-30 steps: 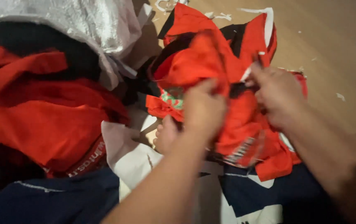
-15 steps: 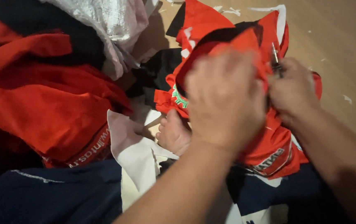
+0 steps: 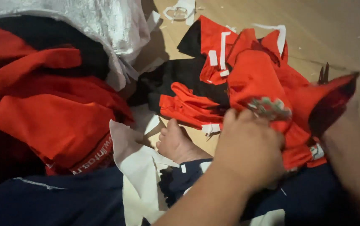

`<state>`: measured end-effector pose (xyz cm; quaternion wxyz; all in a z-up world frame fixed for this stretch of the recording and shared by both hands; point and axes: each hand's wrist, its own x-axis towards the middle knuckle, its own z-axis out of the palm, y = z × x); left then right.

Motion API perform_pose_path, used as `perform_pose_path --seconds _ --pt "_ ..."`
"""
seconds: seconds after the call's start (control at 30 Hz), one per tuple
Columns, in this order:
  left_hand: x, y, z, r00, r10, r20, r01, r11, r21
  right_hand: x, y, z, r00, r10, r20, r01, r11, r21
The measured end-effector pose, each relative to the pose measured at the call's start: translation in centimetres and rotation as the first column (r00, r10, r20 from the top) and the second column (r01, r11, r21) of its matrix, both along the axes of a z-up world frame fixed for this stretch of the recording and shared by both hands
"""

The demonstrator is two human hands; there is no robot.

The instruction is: The person uses scissors to cut a white label and various white and black fabric strips from a red garment. The person holds the garment with one hand and cuts with the other, occasionally adjusting the fabric to access different areas.

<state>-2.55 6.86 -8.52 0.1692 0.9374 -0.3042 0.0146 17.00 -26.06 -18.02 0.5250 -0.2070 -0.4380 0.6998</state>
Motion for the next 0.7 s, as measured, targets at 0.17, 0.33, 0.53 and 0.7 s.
perform_pose_path --seconds 0.17,0.33,0.53,0.7 --pt "-2.8 -0.7 0.7 0.965 -0.242 0.1 0.249 0.966 -0.067 -7.2 7.6 7.5 0.215 -0.363 0.907 0.976 0.052 -0.211" --pt "-4.6 -2.7 1.9 0.856 -0.489 -0.168 0.49 0.871 -0.041 -14.6 16.0 15.1 -0.251 0.226 0.941 0.757 -0.561 0.336" --pt "-3.9 0.8 6.0 0.806 -0.325 -0.495 0.236 0.943 -0.236 -12.8 15.4 8.3 -0.247 -0.021 0.969 0.925 -0.303 0.229" --pt "1.1 4.1 3.9 0.801 0.082 -0.593 -0.505 0.626 -0.594 -11.9 12.9 3.8 -0.111 0.22 0.969 0.922 -0.341 0.183"
